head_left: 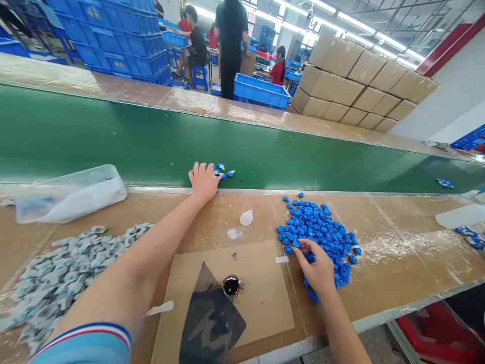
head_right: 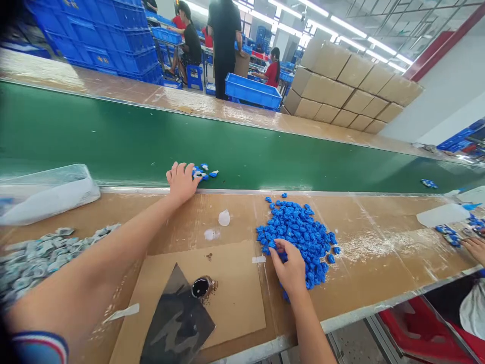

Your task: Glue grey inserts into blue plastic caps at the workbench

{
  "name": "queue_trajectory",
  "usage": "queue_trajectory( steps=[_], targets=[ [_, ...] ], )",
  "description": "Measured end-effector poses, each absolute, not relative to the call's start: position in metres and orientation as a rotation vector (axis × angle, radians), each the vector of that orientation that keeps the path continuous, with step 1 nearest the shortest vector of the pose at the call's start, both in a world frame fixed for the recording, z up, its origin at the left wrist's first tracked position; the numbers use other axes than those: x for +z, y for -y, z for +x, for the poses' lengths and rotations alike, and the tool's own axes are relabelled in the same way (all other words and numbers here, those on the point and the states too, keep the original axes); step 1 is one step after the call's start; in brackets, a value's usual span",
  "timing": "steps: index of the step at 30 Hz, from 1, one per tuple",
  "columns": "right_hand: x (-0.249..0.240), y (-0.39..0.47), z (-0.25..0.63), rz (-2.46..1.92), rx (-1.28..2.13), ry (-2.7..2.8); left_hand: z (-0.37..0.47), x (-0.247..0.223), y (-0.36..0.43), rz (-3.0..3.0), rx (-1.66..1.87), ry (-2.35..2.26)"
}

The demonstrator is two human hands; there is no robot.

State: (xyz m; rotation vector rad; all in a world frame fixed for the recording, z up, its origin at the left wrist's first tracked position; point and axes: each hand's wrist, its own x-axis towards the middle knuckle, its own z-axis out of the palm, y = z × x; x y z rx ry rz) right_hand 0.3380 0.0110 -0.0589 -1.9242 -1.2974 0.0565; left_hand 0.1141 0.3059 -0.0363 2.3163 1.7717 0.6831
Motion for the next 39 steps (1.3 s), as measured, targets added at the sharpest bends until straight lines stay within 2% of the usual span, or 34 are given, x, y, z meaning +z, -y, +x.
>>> queue_trajectory(
  steps=[6,11,16,22,27,32,35,39],
  targets=[
    [-0.044,0.0,0.308,-1.688,0.64,0.896,0.014,-0.024,-0.221,2.47,0.471,-1.639],
    [-0.041,0.006,0.282,-1.611,0.733,0.88,-0.073,-0.037,-0.132,2.39,0.762,-1.714],
    [-0.043,0.006,0.264,-1.602,0.748,0.973,-0.103,-0.059,-0.073,2.112,0.892,-1.975],
    [-0.044,0.005,0.252,-1.591,0.769,1.096,-0.089,-0.052,-0.079,2.069,0.883,-1.993],
    [-0.037,0.006,0.243,-1.527,0.764,1.169,-0.061,-0.041,-0.113,2.266,0.509,-1.941],
    [-0.04,0.008,0.237,-1.479,0.696,1.274,-0.054,-0.043,-0.125,2.322,0.426,-1.889],
    [-0.043,0.008,0.233,-1.498,0.658,1.388,-0.056,-0.044,-0.119,2.318,0.511,-1.824],
    [-0.042,0.004,0.226,-1.588,0.527,1.535,-0.046,-0.051,-0.093,2.025,0.878,-1.528]
  ],
)
